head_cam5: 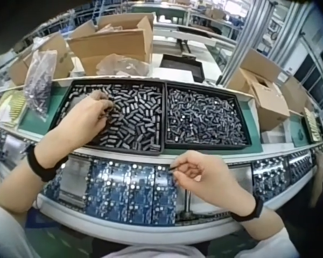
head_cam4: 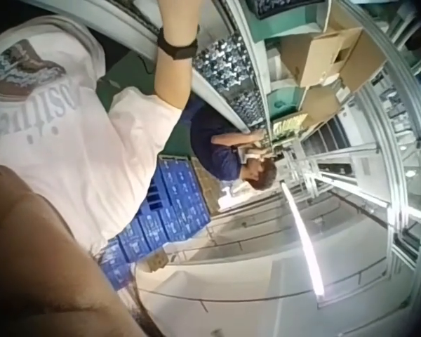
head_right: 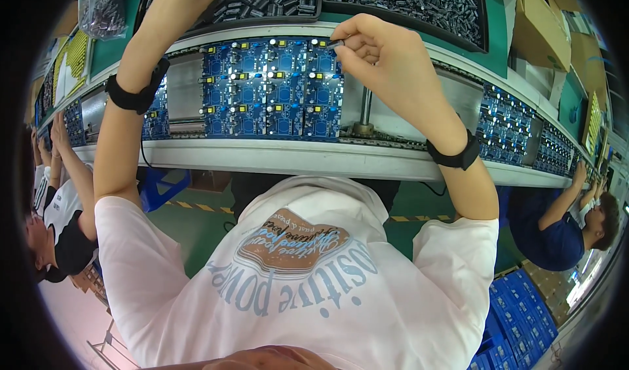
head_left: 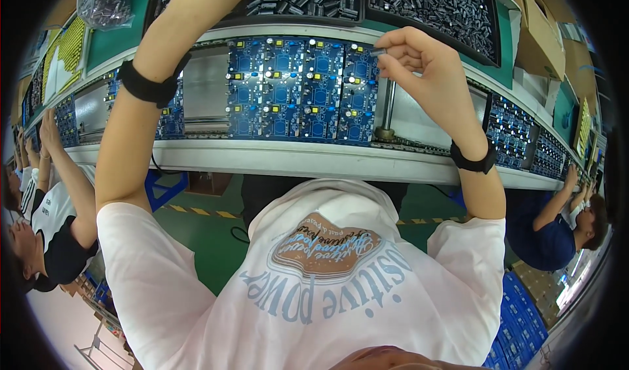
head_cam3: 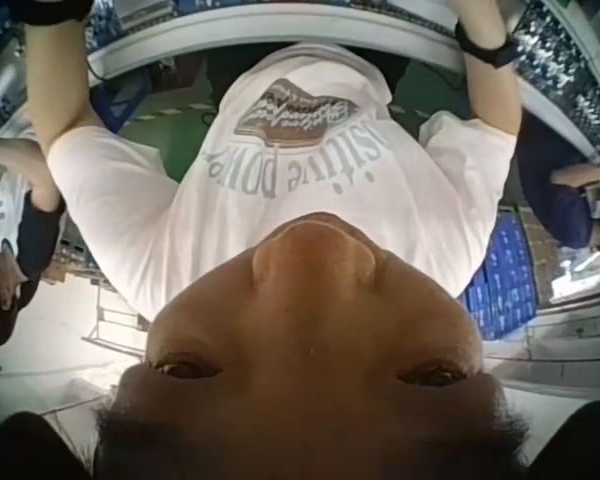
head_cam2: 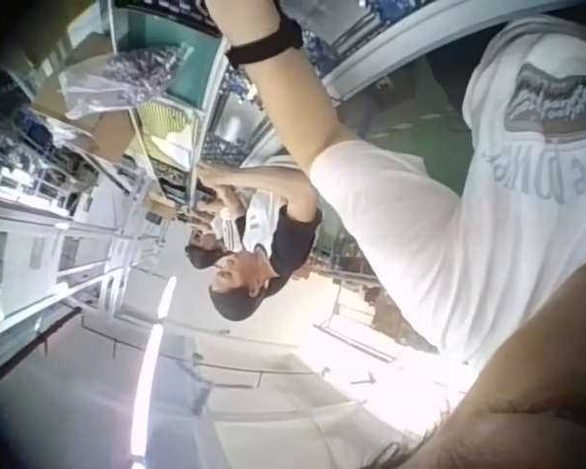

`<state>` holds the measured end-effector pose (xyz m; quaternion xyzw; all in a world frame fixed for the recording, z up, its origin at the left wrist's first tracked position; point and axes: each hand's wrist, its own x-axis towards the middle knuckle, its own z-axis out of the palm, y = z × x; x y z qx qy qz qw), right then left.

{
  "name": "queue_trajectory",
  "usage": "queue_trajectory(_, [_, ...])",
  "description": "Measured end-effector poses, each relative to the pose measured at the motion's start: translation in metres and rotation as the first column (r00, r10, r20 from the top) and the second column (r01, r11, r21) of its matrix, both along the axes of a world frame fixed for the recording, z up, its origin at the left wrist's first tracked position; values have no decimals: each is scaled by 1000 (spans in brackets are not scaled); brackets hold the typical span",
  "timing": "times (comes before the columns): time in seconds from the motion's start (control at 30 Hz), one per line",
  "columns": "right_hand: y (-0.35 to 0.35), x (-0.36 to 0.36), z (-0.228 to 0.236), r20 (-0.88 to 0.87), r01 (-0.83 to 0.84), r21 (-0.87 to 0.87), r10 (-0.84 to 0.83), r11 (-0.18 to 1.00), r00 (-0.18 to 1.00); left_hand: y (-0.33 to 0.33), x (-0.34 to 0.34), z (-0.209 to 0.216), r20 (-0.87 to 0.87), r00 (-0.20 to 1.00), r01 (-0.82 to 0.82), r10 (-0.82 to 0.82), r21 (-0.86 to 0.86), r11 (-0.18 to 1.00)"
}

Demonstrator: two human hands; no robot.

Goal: The person picks up capacitors from a tray and inserts them into circuit boards on a conveyor belt by hand, handling the components one at a time.

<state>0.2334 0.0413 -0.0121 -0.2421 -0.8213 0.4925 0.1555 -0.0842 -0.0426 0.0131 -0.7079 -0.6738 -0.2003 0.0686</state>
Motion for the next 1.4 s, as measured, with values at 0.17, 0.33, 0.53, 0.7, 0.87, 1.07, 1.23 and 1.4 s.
queue_trajectory(0.17, [-3, -1, -6, 105, -2, 234, -23, 972, 994, -13, 5, 17, 102, 991, -86, 89, -30, 996])
queue_trajectory(0.33, [-2, -1, -11, 101, -3, 317, -31, 948, 994, -29, 35, 38, 520, 828, -153, 212, -155, 976])
queue_trajectory(0.53, [2, 1, -12, 121, -63, 358, 20, 931, 992, -46, 41, 37, 883, 418, 23, 212, -244, 969])
queue_trajectory(0.7, [0, 0, -12, 89, -97, 469, 63, 878, 994, -66, 27, 12, 892, 387, 251, 235, -347, 903])
queue_trajectory(0.87, [0, -2, -14, 89, -103, 629, 60, 771, 994, -66, 41, -4, 963, 165, 342, 214, -259, 903])
queue_trajectory(1.07, [-3, -6, -14, 159, -131, 702, 25, 700, 987, -68, 53, 6, 957, 220, 339, 187, -255, 906])
queue_trajectory(1.23, [10, -34, 16, 180, -171, 703, 60, 690, 982, -73, 56, -2, 943, 293, 310, 156, -248, 918])
queue_trajectory(1.4, [37, -91, 25, 26, -72, 861, 98, 504, 995, -69, 61, -6, 929, 351, 335, 115, -239, 911])
